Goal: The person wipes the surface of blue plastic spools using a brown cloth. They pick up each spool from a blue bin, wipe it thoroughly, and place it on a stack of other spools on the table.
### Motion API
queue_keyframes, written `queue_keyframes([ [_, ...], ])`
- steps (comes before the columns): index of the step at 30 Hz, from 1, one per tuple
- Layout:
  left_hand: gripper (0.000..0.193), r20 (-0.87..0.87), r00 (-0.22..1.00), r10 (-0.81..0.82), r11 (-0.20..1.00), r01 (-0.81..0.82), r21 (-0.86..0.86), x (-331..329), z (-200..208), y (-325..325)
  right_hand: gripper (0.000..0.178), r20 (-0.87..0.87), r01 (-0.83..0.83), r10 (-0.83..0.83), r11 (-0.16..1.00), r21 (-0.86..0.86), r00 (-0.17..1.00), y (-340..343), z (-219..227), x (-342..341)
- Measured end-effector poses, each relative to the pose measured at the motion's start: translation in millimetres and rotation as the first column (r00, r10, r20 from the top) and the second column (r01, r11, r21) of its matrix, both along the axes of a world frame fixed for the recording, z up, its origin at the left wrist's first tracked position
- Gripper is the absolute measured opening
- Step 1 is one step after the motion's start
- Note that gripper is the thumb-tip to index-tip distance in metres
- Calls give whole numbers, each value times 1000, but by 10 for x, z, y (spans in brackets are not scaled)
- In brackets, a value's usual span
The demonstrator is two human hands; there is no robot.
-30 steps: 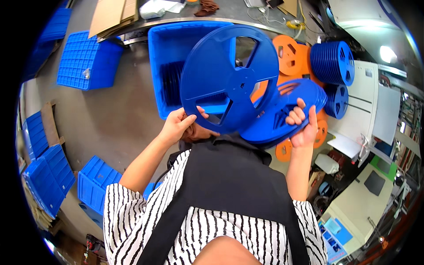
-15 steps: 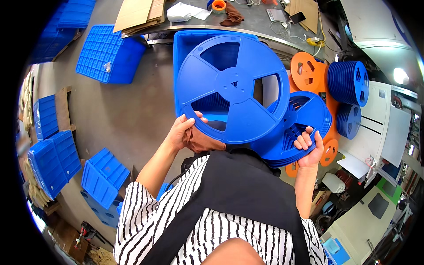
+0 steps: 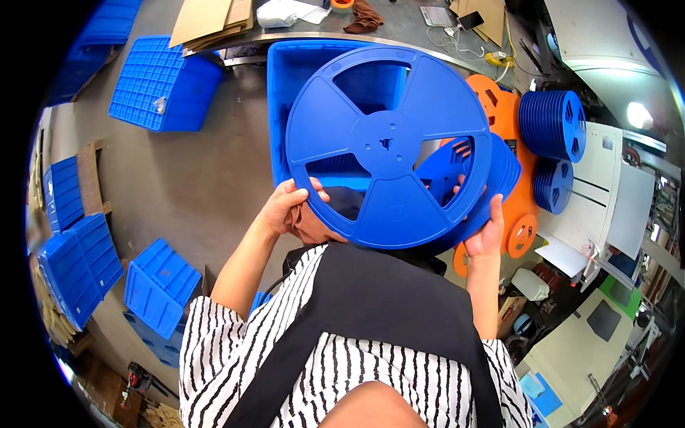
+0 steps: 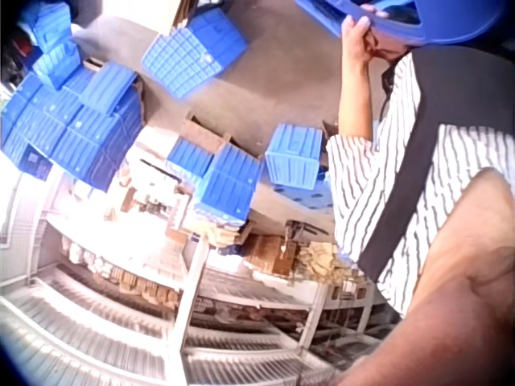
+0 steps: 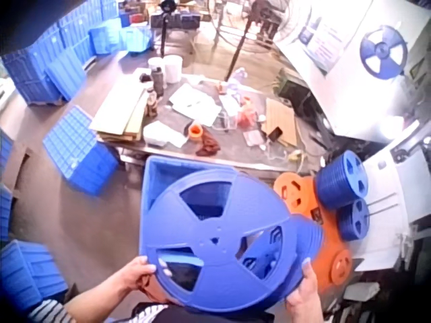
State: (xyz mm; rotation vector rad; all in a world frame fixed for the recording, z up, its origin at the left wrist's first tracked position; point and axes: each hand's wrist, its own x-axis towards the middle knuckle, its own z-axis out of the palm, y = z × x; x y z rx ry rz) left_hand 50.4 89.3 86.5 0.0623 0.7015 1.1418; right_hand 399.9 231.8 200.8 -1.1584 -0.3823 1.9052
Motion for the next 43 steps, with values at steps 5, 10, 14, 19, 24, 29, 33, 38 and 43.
queue_keyframes([
  [5,31,7,996,-88,996,88,12,15,48,123,82,-119,-93,102,993,75,988,-19,61,-39],
  [10,32,-59,984,-167,985,164,-54,3,210,194,89,-18,-35,38,989,141,999,-112,30,-73],
  [14,26,-518,824,-229,965,123,-231,-191,36,223,87,-38,-34,41,985,169,998,-172,50,-34],
  [19,43,-599,706,377,907,-413,85,-151,125,625,86,0,-50,51,986,160,999,-171,41,-2],
  [24,46,-798,531,285,853,239,464,1122,525,1050,91,53,-213,209,971,105,977,-118,169,-118],
  [29,44,-767,524,370,661,432,614,1317,547,1091,93,191,-264,246,962,74,950,-186,211,-197],
  [33,42,-890,181,419,834,311,456,945,-212,1082,94,177,-267,250,960,83,952,-196,224,-196],
  [38,46,-780,435,451,652,437,620,1253,622,1057,95,153,-266,250,959,96,956,-227,204,-184],
  [43,34,-864,492,102,861,392,325,1033,197,835,96,149,-259,241,958,119,959,-238,170,-124],
])
